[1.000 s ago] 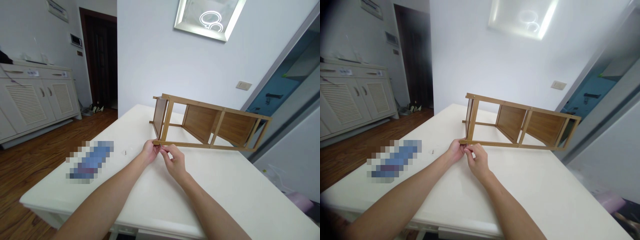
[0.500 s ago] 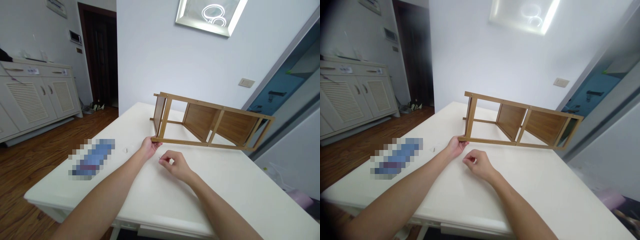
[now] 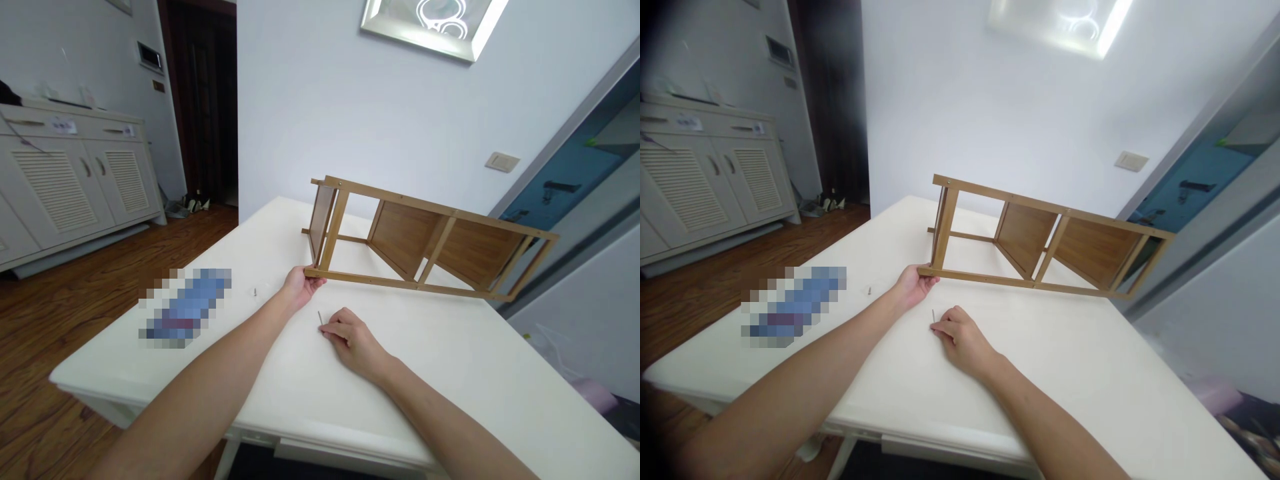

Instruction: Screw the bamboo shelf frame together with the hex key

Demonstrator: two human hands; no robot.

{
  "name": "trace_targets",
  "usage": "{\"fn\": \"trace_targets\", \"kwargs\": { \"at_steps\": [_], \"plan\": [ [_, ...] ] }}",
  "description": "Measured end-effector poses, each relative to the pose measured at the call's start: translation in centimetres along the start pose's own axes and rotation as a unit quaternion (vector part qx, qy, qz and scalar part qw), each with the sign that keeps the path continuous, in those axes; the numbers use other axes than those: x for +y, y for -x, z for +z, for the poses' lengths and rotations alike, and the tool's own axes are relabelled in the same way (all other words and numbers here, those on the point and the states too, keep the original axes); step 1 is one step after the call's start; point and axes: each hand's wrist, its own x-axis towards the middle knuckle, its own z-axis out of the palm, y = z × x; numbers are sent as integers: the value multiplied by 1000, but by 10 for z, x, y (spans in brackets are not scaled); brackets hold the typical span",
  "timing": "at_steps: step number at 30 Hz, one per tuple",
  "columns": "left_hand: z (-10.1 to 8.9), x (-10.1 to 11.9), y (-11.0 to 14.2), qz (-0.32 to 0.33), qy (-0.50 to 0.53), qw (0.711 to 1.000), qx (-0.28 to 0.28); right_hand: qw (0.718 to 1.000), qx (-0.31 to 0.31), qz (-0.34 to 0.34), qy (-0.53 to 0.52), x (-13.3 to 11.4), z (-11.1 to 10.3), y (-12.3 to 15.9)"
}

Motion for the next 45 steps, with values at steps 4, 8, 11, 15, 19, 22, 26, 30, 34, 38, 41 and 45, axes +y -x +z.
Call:
{"fn": "trace_targets", "kwargs": {
  "at_steps": [4,8,11,15,19,22,26,30,34,38,41,45],
  "plan": [
    [0,0,1,2,1,1000,-5,996,18,81,-44,1,0,2],
    [0,0,1,1,4,1000,-7,990,22,127,-58,1,0,2],
    [0,0,1,2,5,1000,-8,993,7,105,-49,0,1,1],
    [1,0,2,7,3,1000,-9,997,-12,72,-34,-2,3,-2],
    [2,1,4,10,-1,1000,-9,999,-14,29,2,-3,6,-2],
    [2,1,4,11,-6,1000,-9,1000,4,14,13,-4,7,-1],
    [2,0,3,11,-7,1000,-13,995,86,35,-31,-7,3,-2],
    [1,-1,2,11,-2,1000,-20,972,190,128,-61,-12,-6,-10],
    [1,-2,1,16,-1,999,-31,938,195,235,-164,-15,-15,-21],
    [1,-3,2,22,-2,999,-43,931,194,237,-200,-13,-15,-35],
    [1,-3,2,24,-4,998,-53,950,213,173,-146,-10,-10,-45],
    [2,-4,3,22,-10,997,-72,974,218,51,-13,-5,-2,-51]
  ]
}}
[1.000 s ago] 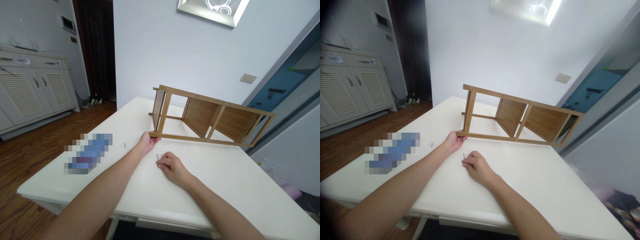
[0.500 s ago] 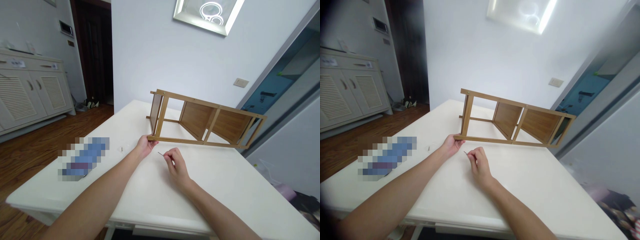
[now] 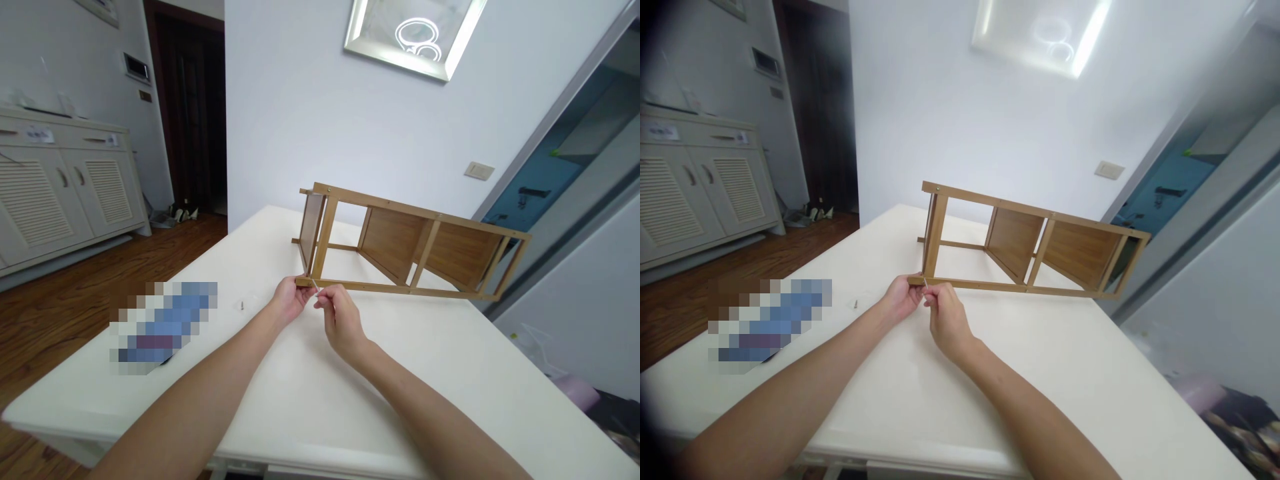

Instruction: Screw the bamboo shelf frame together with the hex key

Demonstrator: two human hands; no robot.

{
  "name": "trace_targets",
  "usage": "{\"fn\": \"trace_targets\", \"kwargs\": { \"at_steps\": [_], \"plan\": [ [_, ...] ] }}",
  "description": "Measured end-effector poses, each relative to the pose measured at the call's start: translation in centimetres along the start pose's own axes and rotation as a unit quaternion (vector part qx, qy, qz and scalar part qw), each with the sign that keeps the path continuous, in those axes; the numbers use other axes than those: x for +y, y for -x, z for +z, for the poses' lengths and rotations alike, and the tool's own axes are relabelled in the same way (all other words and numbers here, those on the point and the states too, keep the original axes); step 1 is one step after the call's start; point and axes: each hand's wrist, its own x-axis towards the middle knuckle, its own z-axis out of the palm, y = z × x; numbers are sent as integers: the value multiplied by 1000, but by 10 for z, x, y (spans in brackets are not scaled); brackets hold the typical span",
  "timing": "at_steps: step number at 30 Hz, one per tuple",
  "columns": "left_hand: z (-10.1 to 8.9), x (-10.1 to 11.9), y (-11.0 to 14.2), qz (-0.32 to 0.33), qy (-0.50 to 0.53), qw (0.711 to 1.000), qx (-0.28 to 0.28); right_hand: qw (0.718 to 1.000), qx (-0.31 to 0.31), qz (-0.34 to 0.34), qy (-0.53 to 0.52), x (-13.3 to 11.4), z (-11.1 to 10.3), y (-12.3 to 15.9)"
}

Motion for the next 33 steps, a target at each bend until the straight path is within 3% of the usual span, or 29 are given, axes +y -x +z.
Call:
{"fn": "trace_targets", "kwargs": {
  "at_steps": [4,20,26,33],
  "plan": [
    [1,-1,2,-4,-8,1000,-20,998,14,-43,38,6,7,4],
    [4,-1,5,-5,-15,1000,-24,996,13,-43,72,5,6,5],
    [4,-2,6,-8,-14,1000,-23,979,-5,-114,166,10,7,6],
    [6,-3,8,-6,-8,1000,-26,950,-59,-188,244,6,-8,-1]
  ]
}}
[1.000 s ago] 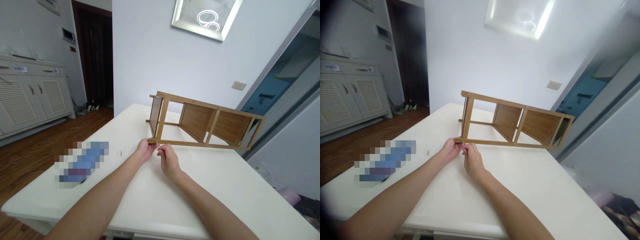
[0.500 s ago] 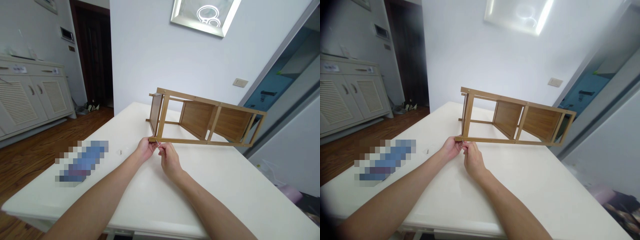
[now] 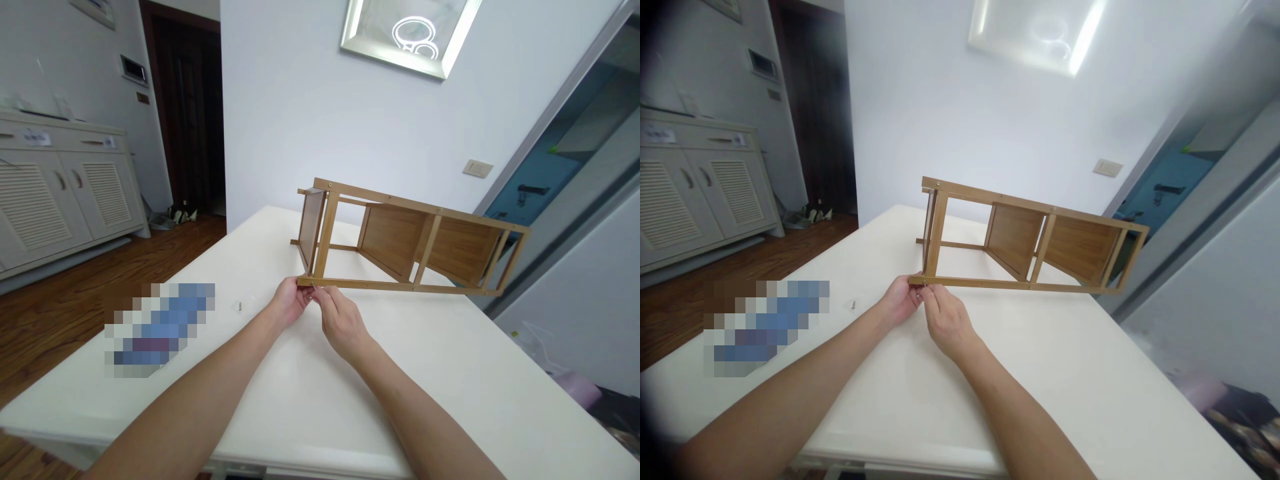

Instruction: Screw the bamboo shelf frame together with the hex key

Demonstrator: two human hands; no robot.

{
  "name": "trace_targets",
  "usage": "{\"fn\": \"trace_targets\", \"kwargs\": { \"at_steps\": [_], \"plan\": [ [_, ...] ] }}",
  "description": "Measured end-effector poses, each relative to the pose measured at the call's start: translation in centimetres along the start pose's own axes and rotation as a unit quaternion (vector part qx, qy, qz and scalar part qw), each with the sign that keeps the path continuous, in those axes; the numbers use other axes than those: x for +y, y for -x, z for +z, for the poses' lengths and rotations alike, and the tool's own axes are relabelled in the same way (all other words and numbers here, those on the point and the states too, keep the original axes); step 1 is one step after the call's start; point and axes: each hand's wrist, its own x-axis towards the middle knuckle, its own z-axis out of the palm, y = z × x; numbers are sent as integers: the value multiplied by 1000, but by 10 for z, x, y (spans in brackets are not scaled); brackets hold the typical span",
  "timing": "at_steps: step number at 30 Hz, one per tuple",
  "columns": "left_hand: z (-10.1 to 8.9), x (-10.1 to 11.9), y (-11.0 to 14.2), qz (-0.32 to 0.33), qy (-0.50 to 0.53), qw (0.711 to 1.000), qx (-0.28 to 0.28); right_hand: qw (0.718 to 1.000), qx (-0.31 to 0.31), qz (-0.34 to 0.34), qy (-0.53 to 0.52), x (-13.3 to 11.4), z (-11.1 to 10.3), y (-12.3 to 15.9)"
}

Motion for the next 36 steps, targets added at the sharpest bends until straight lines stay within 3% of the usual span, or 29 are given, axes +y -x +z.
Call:
{"fn": "trace_targets", "kwargs": {
  "at_steps": [4,24,36],
  "plan": [
    [3,-1,1,1,1,1000,4,1000,-15,-12,3,1,-4,-2],
    [8,0,6,-10,-1,1000,0,998,42,17,32,-4,-10,-4],
    [5,-2,2,-24,-2,1000,-4,999,29,4,39,-7,-9,-4]
  ]
}}
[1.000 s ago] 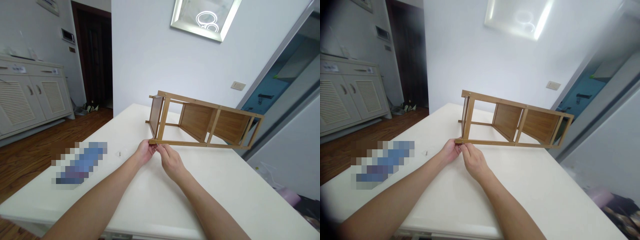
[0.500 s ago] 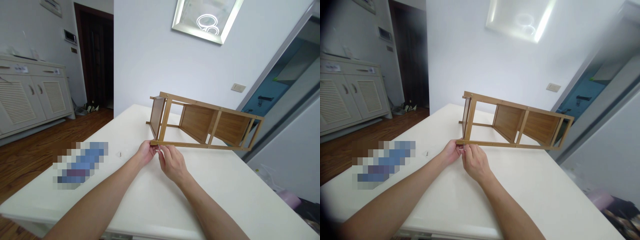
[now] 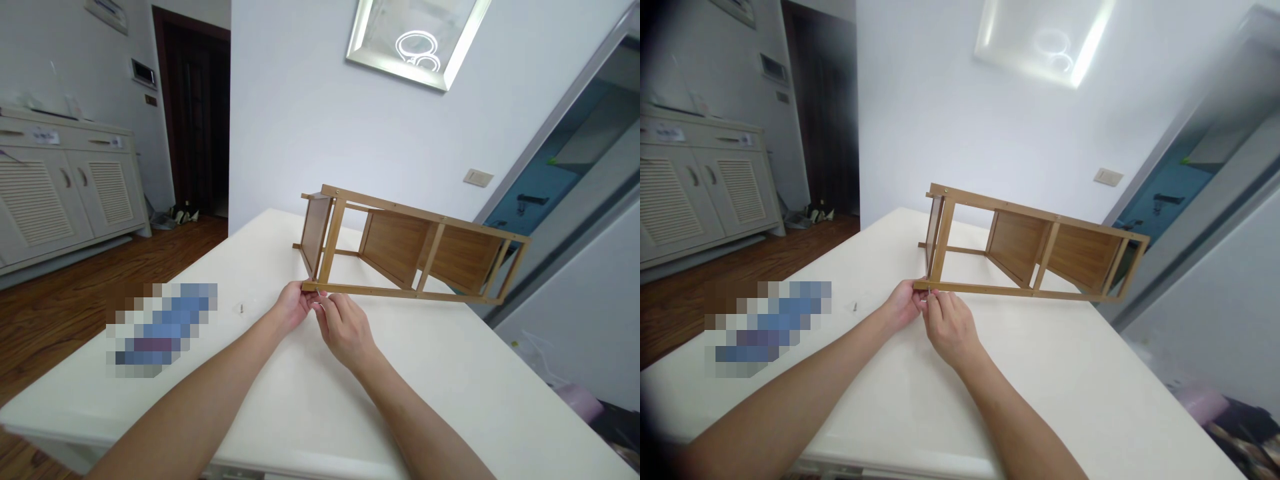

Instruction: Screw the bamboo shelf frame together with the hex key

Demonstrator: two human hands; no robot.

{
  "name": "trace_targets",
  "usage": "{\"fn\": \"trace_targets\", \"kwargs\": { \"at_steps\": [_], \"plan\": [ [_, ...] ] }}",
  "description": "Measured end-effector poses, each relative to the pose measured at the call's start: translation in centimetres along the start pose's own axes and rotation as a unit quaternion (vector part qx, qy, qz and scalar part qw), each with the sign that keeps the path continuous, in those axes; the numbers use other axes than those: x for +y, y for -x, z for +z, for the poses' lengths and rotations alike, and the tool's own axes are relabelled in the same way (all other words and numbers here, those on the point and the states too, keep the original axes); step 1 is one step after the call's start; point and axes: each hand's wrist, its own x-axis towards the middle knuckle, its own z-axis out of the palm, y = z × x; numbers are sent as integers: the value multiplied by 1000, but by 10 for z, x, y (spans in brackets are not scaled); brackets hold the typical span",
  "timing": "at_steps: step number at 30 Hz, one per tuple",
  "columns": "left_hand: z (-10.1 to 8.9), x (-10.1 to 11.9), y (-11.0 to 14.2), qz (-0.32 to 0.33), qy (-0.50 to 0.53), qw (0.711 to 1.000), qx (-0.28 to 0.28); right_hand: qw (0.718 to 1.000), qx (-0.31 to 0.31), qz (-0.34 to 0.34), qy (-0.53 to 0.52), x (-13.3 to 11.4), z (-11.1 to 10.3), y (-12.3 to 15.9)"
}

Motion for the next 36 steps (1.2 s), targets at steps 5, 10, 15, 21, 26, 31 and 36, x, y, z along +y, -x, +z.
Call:
{"fn": "trace_targets", "kwargs": {
  "at_steps": [5,10,15,21,26,31,36],
  "plan": [
    [-2,-1,0,-5,-9,1000,-2,993,12,99,-62,-3,1,-3],
    [-3,-2,0,6,-14,1000,0,884,-28,344,-315,-2,-1,-5],
    [-1,0,0,15,-11,1000,2,841,-6,353,-410,-1,-1,1],
    [-3,0,-2,10,-13,1000,7,985,58,112,-115,5,-1,8],
    [-4,0,-2,11,-8,1000,2,996,81,19,33,10,-7,2],
    [-2,1,0,16,1,1000,7,994,55,-1,96,7,-8,0],
    [-3,0,-2,19,-2,1000,17,993,49,59,91,0,4,2]
  ]
}}
